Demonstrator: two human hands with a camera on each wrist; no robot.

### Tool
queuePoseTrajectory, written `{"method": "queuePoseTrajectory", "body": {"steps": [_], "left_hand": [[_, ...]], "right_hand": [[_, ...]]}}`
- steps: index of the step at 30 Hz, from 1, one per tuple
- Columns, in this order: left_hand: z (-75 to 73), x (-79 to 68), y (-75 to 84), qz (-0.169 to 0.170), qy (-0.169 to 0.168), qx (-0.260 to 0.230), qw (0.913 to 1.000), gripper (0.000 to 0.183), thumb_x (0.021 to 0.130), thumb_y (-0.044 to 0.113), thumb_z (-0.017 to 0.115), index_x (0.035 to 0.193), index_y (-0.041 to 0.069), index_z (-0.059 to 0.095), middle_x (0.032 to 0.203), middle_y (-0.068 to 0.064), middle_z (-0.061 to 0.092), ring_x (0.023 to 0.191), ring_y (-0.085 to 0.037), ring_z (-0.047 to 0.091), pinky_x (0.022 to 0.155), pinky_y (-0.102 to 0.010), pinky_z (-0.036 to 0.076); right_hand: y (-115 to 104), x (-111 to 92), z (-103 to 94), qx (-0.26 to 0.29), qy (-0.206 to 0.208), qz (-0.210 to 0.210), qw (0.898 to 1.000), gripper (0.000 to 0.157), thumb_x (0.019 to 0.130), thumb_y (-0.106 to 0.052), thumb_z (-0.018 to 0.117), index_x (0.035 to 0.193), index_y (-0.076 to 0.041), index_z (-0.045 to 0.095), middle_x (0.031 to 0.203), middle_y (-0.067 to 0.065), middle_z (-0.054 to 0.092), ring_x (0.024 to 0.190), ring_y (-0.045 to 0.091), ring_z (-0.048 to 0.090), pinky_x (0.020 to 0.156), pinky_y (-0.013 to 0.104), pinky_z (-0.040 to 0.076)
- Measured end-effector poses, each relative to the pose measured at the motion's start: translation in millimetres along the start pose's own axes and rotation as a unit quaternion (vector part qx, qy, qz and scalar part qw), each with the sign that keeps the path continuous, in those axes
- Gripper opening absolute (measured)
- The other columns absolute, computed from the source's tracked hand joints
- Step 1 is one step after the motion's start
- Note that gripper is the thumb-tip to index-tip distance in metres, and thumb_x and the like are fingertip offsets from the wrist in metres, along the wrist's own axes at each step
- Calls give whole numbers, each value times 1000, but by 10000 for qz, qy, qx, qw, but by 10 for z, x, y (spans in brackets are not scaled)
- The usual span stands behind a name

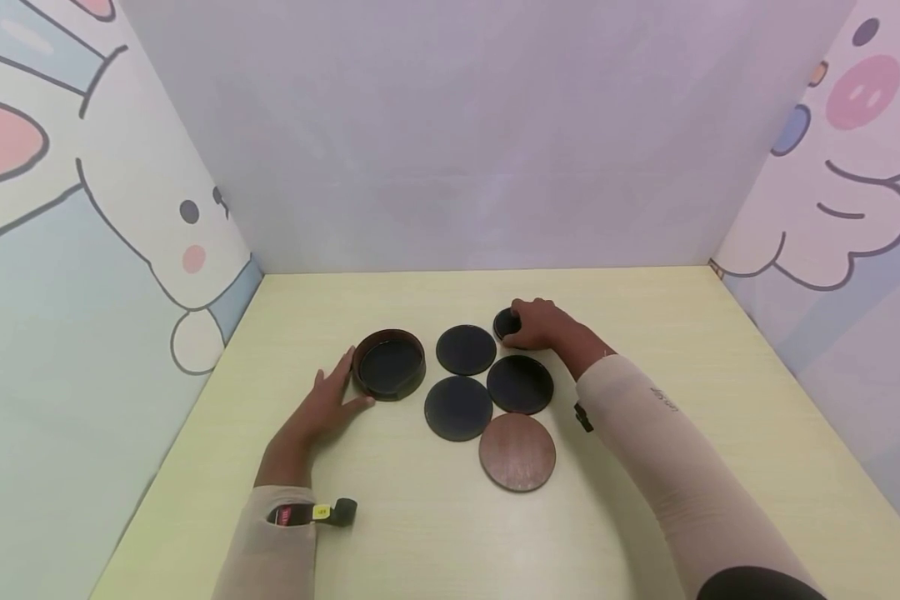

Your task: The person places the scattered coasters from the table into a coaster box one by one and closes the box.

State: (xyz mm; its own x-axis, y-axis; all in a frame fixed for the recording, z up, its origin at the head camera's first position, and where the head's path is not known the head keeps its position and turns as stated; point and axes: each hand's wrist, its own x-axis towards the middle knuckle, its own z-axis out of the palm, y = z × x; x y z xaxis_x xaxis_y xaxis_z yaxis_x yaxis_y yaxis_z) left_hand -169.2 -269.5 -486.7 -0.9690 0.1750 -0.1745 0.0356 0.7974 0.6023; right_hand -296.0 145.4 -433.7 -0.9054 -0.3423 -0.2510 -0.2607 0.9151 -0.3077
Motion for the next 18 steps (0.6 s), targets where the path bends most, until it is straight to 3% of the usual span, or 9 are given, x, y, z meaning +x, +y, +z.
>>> {"method": "queuePoseTrajectory", "body": {"steps": [8,18], "left_hand": [[0,-9,10,-67,-66,9,10000,103,105,49,70,178,27,1,186,-12,9,165,-62,-7,128,-82,11],[-10,-17,30,-51,-71,47,10000,102,105,50,70,178,25,2,185,-14,9,165,-63,-6,128,-82,11]], "right_hand": [[49,-4,0,46,150,-1,9999,76,102,-47,67,164,-7,49,158,30,54,150,57,44,116,68,45],[37,-30,-14,-152,532,87,9984,76,99,-52,72,162,-12,55,153,36,48,142,55,47,106,67,52]]}}
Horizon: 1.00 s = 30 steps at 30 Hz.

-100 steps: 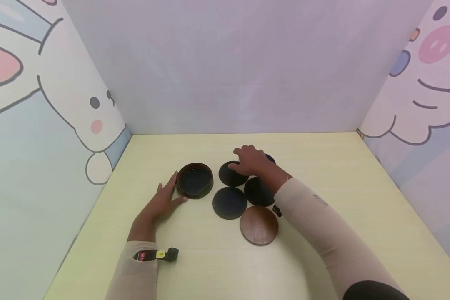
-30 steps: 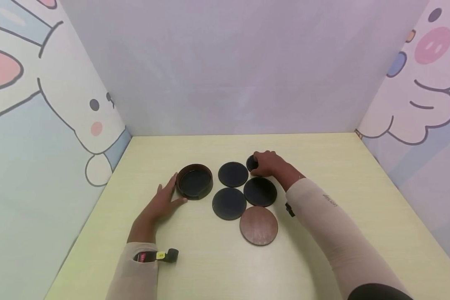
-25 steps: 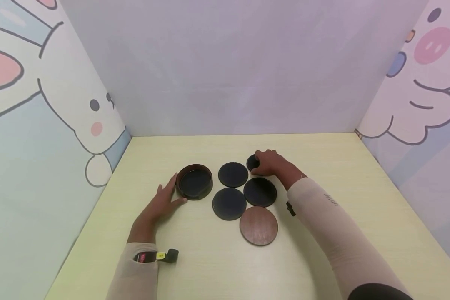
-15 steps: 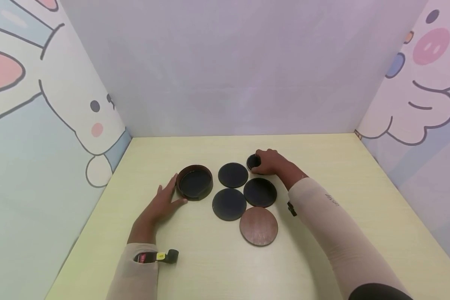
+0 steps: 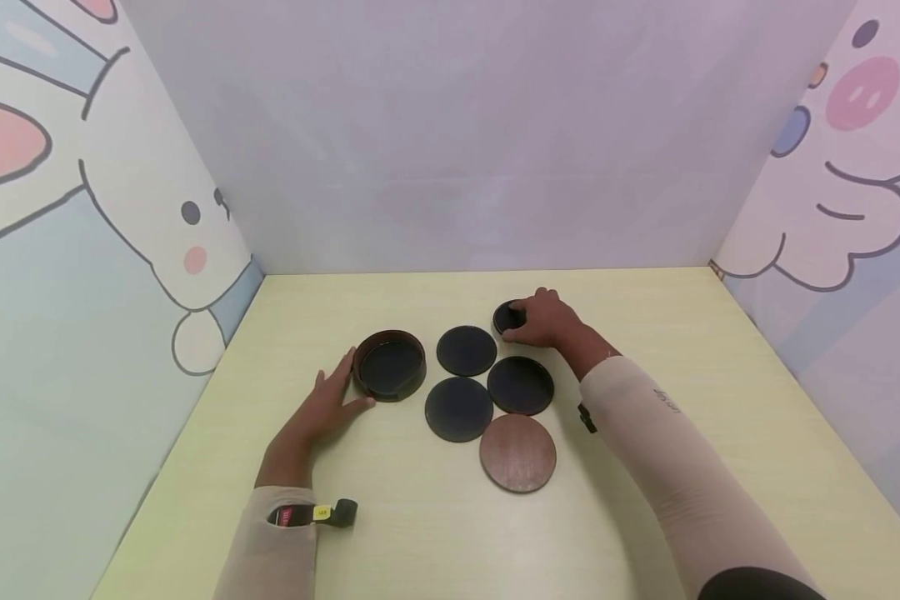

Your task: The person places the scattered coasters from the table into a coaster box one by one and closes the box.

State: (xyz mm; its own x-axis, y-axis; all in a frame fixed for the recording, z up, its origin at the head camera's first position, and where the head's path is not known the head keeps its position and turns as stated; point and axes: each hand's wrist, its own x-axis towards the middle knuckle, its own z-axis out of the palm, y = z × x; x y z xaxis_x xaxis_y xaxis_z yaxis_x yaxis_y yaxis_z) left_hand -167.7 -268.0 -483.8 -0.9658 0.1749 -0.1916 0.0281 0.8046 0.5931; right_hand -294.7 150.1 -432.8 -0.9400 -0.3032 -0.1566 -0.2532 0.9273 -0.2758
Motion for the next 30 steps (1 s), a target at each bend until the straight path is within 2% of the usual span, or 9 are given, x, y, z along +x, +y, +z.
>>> {"method": "queuePoseTrajectory", "body": {"steps": [6,18,30], "left_hand": [[8,12,-31,21,8,-4,10000,103,105,47,71,178,25,2,185,-14,10,165,-63,-6,129,-82,11],[15,30,-52,51,33,-69,10000,103,105,46,72,178,26,3,186,-12,8,165,-62,-7,129,-82,11],[15,37,-57,90,70,-25,9999,103,105,46,72,178,26,3,186,-12,9,165,-63,-6,129,-82,12]], "right_hand": [[-60,-32,-28,-169,325,-105,9993,77,97,-52,75,161,-13,57,145,32,51,130,47,50,97,63,56],[-175,-1,-6,-355,768,-231,9961,79,96,-57,74,161,-17,57,152,31,49,135,45,51,97,63,59],[-441,-39,-18,-231,721,-547,9956,76,97,-57,73,161,-19,57,156,30,48,137,44,50,97,62,58]]}}
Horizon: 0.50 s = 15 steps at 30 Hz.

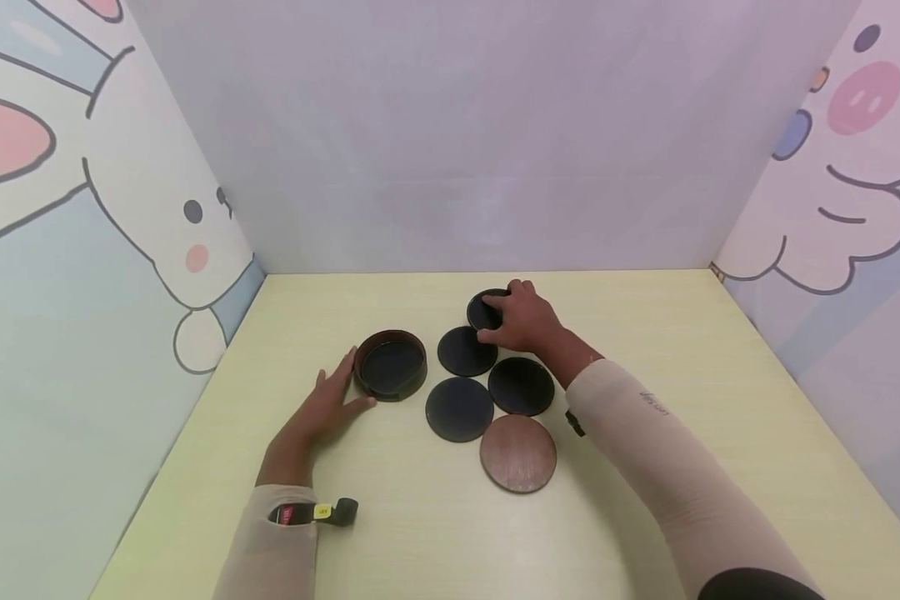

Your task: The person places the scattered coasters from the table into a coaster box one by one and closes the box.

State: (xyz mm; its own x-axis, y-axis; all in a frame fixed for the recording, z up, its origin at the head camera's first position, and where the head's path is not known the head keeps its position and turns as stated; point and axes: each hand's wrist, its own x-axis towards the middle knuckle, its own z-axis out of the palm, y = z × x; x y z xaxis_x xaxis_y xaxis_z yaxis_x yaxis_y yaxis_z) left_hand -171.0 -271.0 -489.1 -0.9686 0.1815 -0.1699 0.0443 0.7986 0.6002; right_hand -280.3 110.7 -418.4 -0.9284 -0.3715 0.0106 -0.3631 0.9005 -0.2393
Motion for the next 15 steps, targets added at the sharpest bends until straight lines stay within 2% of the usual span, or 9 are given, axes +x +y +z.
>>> {"method": "queuePoseTrajectory", "body": {"steps": [8,15], "left_hand": [[6,3,-7,-74,-36,-15,10000,103,105,51,71,178,30,2,186,-10,10,166,-61,-6,129,-82,10],[6,-1,0,-99,-44,-3,9999,103,104,52,71,178,30,2,186,-10,10,166,-61,-6,129,-82,11]], "right_hand": [[-193,19,85,58,-3,-347,9994,76,96,-59,70,162,-23,57,156,26,47,136,40,49,97,60,59],[-417,-3,83,89,-13,-516,9986,74,95,-57,70,161,-25,57,156,24,47,135,39,49,96,59,59]]}}
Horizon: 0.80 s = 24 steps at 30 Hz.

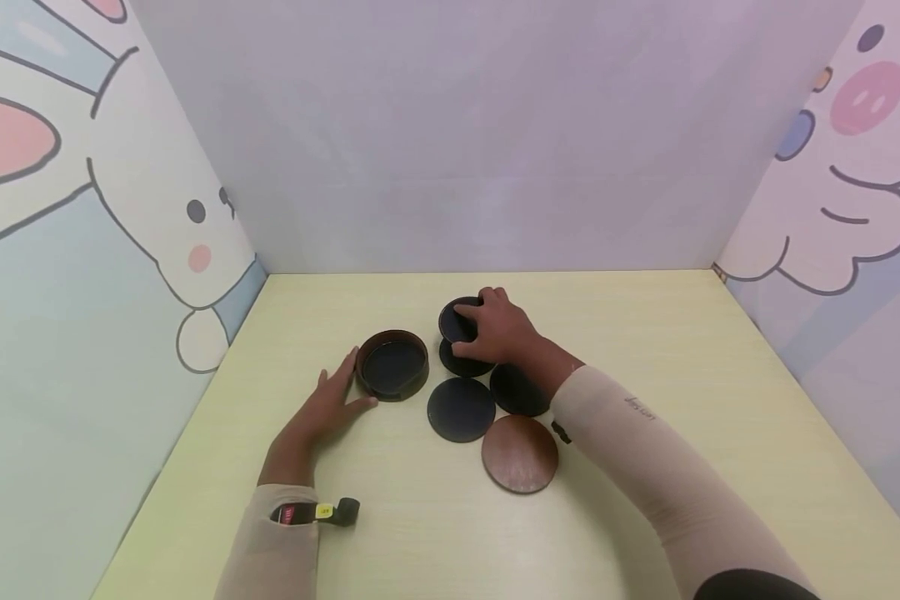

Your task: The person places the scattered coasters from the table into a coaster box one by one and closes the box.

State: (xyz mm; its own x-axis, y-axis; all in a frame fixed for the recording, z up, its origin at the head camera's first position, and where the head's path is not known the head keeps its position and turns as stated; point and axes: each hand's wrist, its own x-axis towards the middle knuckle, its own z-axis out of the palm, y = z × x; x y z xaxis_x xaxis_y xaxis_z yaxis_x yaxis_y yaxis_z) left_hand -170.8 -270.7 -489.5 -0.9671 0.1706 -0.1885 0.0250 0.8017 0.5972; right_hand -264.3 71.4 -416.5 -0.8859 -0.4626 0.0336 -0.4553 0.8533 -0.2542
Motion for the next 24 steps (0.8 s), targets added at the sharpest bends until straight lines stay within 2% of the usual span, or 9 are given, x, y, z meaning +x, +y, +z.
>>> {"method": "queuePoseTrajectory", "body": {"steps": [9,18,24], "left_hand": [[-35,-18,51,-175,-101,-143,9997,102,105,49,71,178,31,3,186,-10,8,166,-60,-8,128,-83,10],[-9,-10,7,-155,-64,-122,9998,101,104,53,70,178,35,2,186,-7,9,167,-59,-8,128,-83,12],[-7,-15,-8,-175,-53,-133,9997,102,104,57,69,177,38,1,186,-6,9,167,-58,-8,128,-83,12]], "right_hand": [[-240,30,46,-76,22,-231,9997,73,95,-59,72,159,-26,59,154,24,51,133,37,51,95,55,62],[-461,59,80,-78,-109,-276,9995,75,96,-58,70,162,-25,56,159,22,48,138,36,49,98,53,62],[-609,84,89,-40,-101,-338,9994,73,96,-57,71,160,-24,58,156,20,50,137,34,49,96,51,63]]}}
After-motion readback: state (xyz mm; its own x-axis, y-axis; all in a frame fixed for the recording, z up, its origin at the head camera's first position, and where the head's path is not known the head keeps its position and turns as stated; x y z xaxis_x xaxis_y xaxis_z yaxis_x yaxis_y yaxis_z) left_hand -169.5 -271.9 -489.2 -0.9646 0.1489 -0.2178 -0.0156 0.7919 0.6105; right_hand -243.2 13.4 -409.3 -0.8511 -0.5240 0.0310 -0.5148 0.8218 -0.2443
